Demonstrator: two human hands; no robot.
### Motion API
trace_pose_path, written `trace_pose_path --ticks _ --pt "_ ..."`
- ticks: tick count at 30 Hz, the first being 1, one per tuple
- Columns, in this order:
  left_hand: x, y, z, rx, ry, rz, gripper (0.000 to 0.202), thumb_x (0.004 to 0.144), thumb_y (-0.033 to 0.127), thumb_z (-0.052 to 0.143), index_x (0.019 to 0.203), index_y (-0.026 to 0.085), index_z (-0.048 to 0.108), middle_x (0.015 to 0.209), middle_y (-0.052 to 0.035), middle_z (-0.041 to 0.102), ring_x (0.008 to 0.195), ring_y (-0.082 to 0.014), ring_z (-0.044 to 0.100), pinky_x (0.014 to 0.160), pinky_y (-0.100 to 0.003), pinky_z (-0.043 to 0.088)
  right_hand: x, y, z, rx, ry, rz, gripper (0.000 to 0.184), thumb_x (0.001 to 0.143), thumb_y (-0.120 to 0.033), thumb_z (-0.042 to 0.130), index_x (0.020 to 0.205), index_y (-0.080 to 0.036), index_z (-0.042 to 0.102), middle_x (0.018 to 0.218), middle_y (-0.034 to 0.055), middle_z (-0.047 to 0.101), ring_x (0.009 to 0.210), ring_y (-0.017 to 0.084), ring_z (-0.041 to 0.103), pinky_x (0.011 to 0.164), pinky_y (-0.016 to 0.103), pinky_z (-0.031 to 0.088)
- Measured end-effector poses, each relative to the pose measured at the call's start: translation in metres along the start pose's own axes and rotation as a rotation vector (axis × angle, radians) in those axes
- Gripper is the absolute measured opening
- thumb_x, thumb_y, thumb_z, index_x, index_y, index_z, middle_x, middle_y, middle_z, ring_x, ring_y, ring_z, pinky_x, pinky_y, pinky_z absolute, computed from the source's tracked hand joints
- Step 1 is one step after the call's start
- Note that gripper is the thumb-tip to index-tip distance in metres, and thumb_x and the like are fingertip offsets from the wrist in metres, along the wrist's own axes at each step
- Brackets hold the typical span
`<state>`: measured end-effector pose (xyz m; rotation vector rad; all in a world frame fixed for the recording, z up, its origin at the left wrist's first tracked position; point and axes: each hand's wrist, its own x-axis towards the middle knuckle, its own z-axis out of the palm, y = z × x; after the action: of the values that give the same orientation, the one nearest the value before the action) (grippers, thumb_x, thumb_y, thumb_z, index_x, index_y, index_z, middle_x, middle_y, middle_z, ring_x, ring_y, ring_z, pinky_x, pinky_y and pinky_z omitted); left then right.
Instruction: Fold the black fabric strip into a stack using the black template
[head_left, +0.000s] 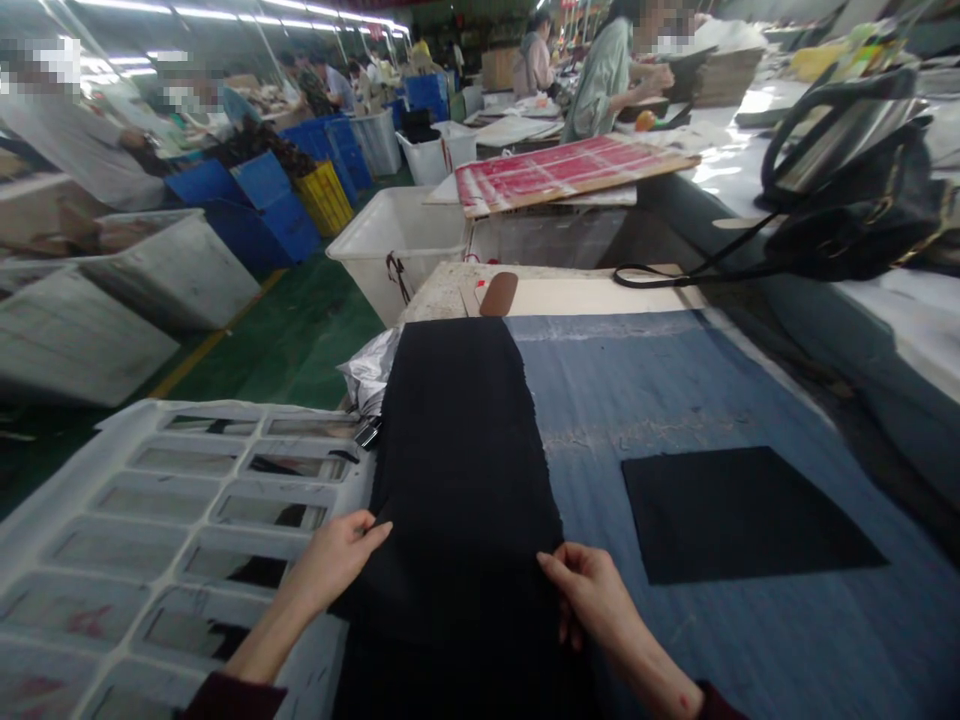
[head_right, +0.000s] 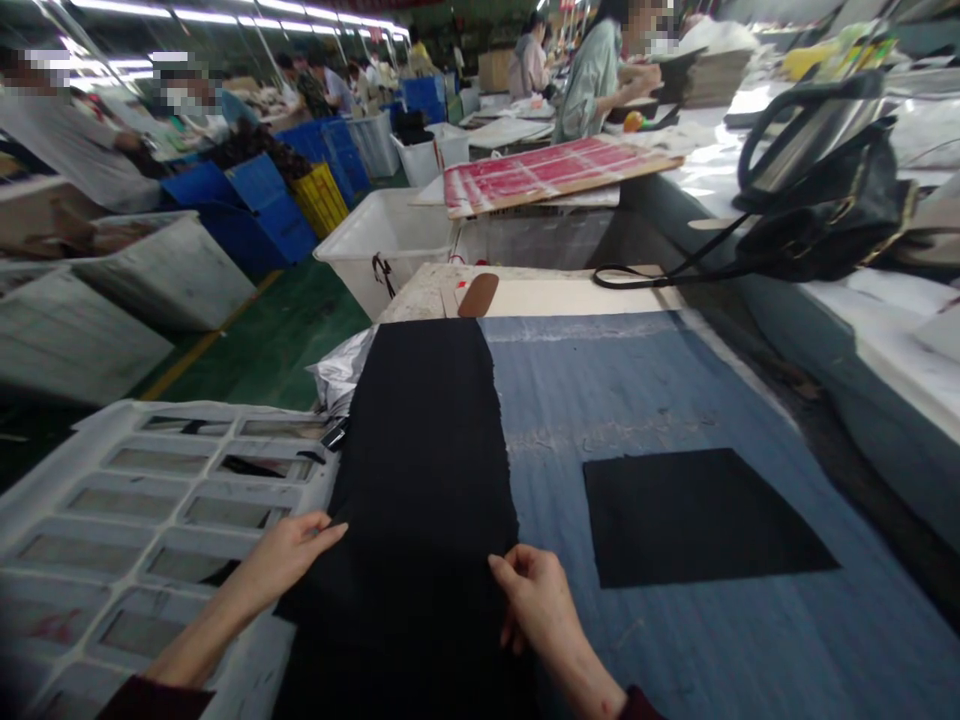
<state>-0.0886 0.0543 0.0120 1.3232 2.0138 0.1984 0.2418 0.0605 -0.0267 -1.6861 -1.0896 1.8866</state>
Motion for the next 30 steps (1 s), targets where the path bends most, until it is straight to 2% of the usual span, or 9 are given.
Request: trace_pose_path --ticks 9,15,21,30 --pt "-0.001 0.004 -0.001 -0.007 0.031 -0.010 0.038 0.079 0.056 0.048 0.065 0.021 0.048 0.051 0.0071 0.035 0.051 -0.0125 0.038 0.052 -0.026 0.023 0.000 0.000 0.000 -0.032 0.006 0.006 0.042 0.069 -0.062 0.054 0.069 -0.023 0.039 0.033 -0.0080 0.043 0.027 0.014 0.049 0.025 0.019 0.029" --pt "-0.008 0.015 -0.006 -0.012 0.084 -0.021 0.032 0.076 0.049 0.053 0.064 0.020 0.052 0.051 0.0055 0.043 0.053 -0.0134 0.043 0.053 -0.026 0.026 0.002 0.009 -0.002 -0.075 0.002 -0.003 0.048 0.068 -0.068 0.054 0.065 -0.023 0.040 0.034 -0.0065 0.046 0.027 0.013 0.049 0.026 0.019 0.028" --pt "-0.010 0.016 -0.006 -0.019 0.101 -0.052 0.029 0.077 0.046 0.053 0.066 0.020 0.055 0.052 0.0044 0.047 0.052 -0.0136 0.047 0.052 -0.026 0.027 0.004 0.010 -0.001 -0.088 -0.004 -0.005 0.051 0.066 -0.072 0.055 0.061 -0.023 0.041 0.034 -0.0052 0.046 0.028 0.013 0.049 0.028 0.020 0.032" --pt "-0.010 0.017 -0.005 -0.021 0.084 -0.035 0.030 0.076 0.048 0.053 0.065 0.020 0.052 0.051 0.0054 0.044 0.052 -0.0131 0.044 0.052 -0.026 0.026 0.006 0.011 -0.001 -0.068 0.005 -0.007 0.045 0.069 -0.065 0.056 0.064 -0.023 0.041 0.034 -0.0064 0.046 0.026 0.013 0.048 0.027 0.019 0.030"
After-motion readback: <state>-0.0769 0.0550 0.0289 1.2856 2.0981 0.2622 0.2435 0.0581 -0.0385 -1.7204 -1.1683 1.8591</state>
